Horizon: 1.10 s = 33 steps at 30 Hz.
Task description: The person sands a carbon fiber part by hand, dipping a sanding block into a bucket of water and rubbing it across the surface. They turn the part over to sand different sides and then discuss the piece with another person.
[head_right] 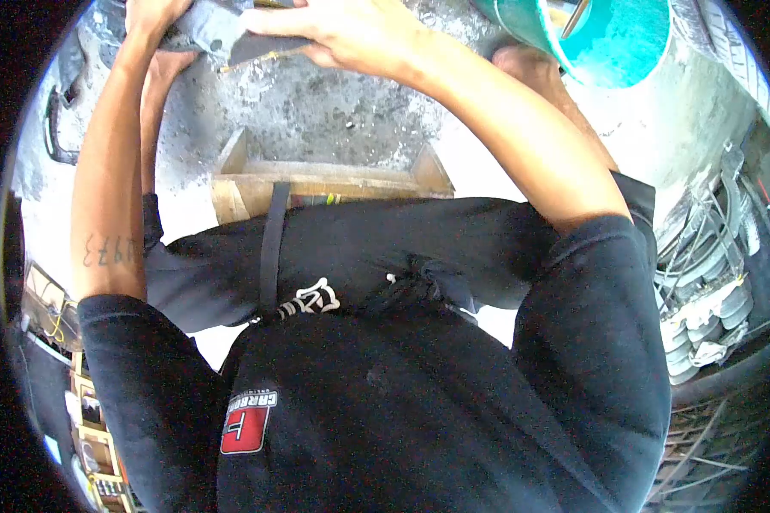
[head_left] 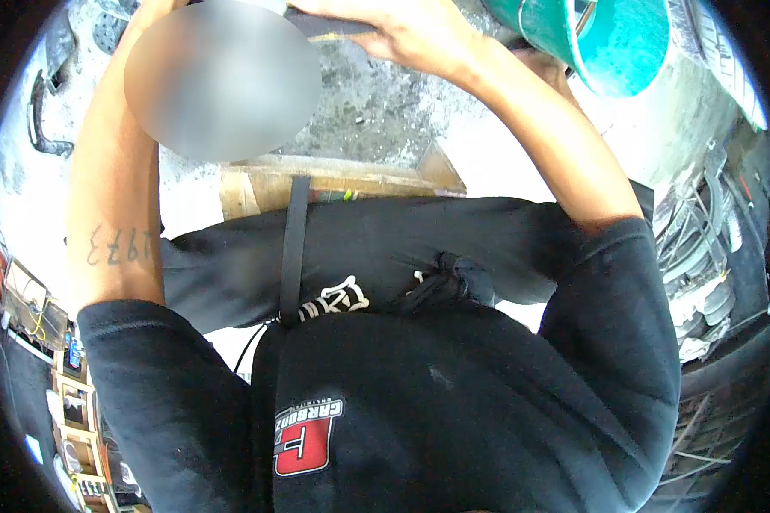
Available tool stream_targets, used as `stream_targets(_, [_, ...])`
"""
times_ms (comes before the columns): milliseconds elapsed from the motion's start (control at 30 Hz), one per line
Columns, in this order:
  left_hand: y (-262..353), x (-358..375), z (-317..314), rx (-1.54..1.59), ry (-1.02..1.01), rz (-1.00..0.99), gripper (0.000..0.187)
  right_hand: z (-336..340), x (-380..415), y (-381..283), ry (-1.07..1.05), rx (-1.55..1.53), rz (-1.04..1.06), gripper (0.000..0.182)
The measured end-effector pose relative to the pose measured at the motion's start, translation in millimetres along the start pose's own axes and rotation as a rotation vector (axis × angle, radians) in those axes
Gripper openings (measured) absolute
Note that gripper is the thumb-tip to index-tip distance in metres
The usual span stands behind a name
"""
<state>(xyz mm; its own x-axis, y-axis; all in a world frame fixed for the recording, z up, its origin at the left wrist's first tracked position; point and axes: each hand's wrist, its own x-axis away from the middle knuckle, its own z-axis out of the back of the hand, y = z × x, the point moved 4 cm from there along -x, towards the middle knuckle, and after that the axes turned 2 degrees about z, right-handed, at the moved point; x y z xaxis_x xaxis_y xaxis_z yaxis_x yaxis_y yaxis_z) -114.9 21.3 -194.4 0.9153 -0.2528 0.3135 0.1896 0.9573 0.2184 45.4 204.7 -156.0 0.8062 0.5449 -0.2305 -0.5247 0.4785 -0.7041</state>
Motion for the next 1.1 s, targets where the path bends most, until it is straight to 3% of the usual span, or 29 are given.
stream_targets(33, [0.3, -3.5, -2.6, -0.036, -0.011, -0.072, 0.091, 12.6, 4.7, -2.0, 0.009, 0.017, 0.015, 0.07])
stream_targets(67, [-0.5, -5.6, -3.1, -0.071, -0.03, -0.137, 0.092, 22.0, 17.4, -2.0, -0.112, 0.06, -0.04, 0.068])
stream_targets(133, [6.2, 1.4, 4.5, -0.094, -0.008, -0.068, 0.076, 13.6, 21.7, 2.4, -0.24, 0.087, -0.084, 0.067])
stream_targets(233, [-3.3, -4.1, -14.0, -0.305, 0.028, -0.257, 0.049, 1.1, 1.0, -6.6, 0.057, 0.141, 0.084, 0.065])
stream_targets(300, [-12.6, -4.5, -23.3, -0.473, 0.091, -0.452, 0.034, -0.2, 1.5, -6.4, 0.076, 0.118, 0.02, 0.062])
stream_targets(333, [-3.6, 2.5, -11.3, -0.327, 0.129, -0.43, 0.033, 6.2, -4.9, 1.5, 0.09, 0.088, 0.046, 0.059])
stream_targets(367, [16.4, 16.9, 10.9, -0.182, 0.128, -0.31, 0.038, 23.0, 6.5, -3.0, 0.142, 0.131, -0.115, 0.049])
stream_targets(400, [29.6, 28.7, 23.0, -0.035, 0.106, -0.185, 0.046, 37.8, 11.9, -18.0, 0.137, 0.136, -0.11, 0.049])
stream_targets(467, [-3.4, -0.2, -1.8, -0.118, 0.078, -0.218, 0.057, 67.4, 21.7, -23.0, 0.259, -0.071, -0.46, 0.042])
stream_targets(500, [-8.6, -9.9, -12.9, -0.201, 0.043, -0.276, 0.07, 67.5, 24.8, -22.6, 0.094, -0.037, -0.372, 0.044])
stream_targets(533, [19.0, 12.3, 14.3, -0.047, 0.032, -0.109, 0.082, 62.2, 18.0, -23.2, -0.151, -0.047, -0.359, 0.043])
stream_targets(600, [11.2, 5.1, 6.8, -0.034, -0.012, -0.127, 0.081, 17.7, 37.8, -18.8, -0.095, 0.171, -0.218, 0.062])
stream_targets(633, [8.8, 2.9, 8.8, -0.033, 0.003, -0.128, 0.081, 9.9, 26.2, -24.6, -0.091, 0.182, -0.208, 0.062])
stream_targets(700, [8.5, 1.9, 5.3, -0.082, -0.018, -0.129, 0.087, -8.9, 16.8, -40.7, -0.331, 0.392, -0.313, 0.067])
stream_targets(733, [8.2, -1.2, 2.8, -0.077, -0.013, -0.136, 0.087, -10.2, 21.7, -36.6, -0.33, 0.4, -0.317, 0.067])
stream_targets(800, [-2.3, -7.1, -2.7, -0.181, 0.023, 0.032, 0.093, -13.4, 32.2, -27.1, -0.28, 0.428, -0.321, 0.066])
stream_targets(833, [10.6, 13.2, 10.5, -0.015, 0.08, 0.021, 0.096, -5.4, 36.2, -28.8, -0.288, 0.429, -0.319, 0.066])
stream_targets(900, [2.7, 4.8, 0.6, -0.079, 0.096, 0.013, 0.095, 19.7, 52.9, -30.0, -0.498, 0.544, -0.429, 0.074])
stream_targets(1000, [-2.2, -5.4, -5.1, -0.085, 0.076, -0.035, 0.094, 54.9, 48.9, -33.0, -0.329, 0.481, -0.338, 0.066])
stream_targets(1033, [-5.3, -7.3, -5.2, -0.033, 0.039, -0.062, 0.093, 60.3, 35.1, -40.6, -0.111, 0.425, -0.251, 0.061])
stream_targets(1067, [-14.7, -10.5, -10.0, -0.031, 0.044, -0.056, 0.093, 61.4, 24.0, -38.6, -0.113, 0.427, -0.244, 0.061])
stream_targets(1100, [-21.6, -15.6, -18.0, -0.093, 0.058, -0.17, 0.089, 60.6, 12.5, -36.3, -0.176, 0.392, -0.203, 0.05])
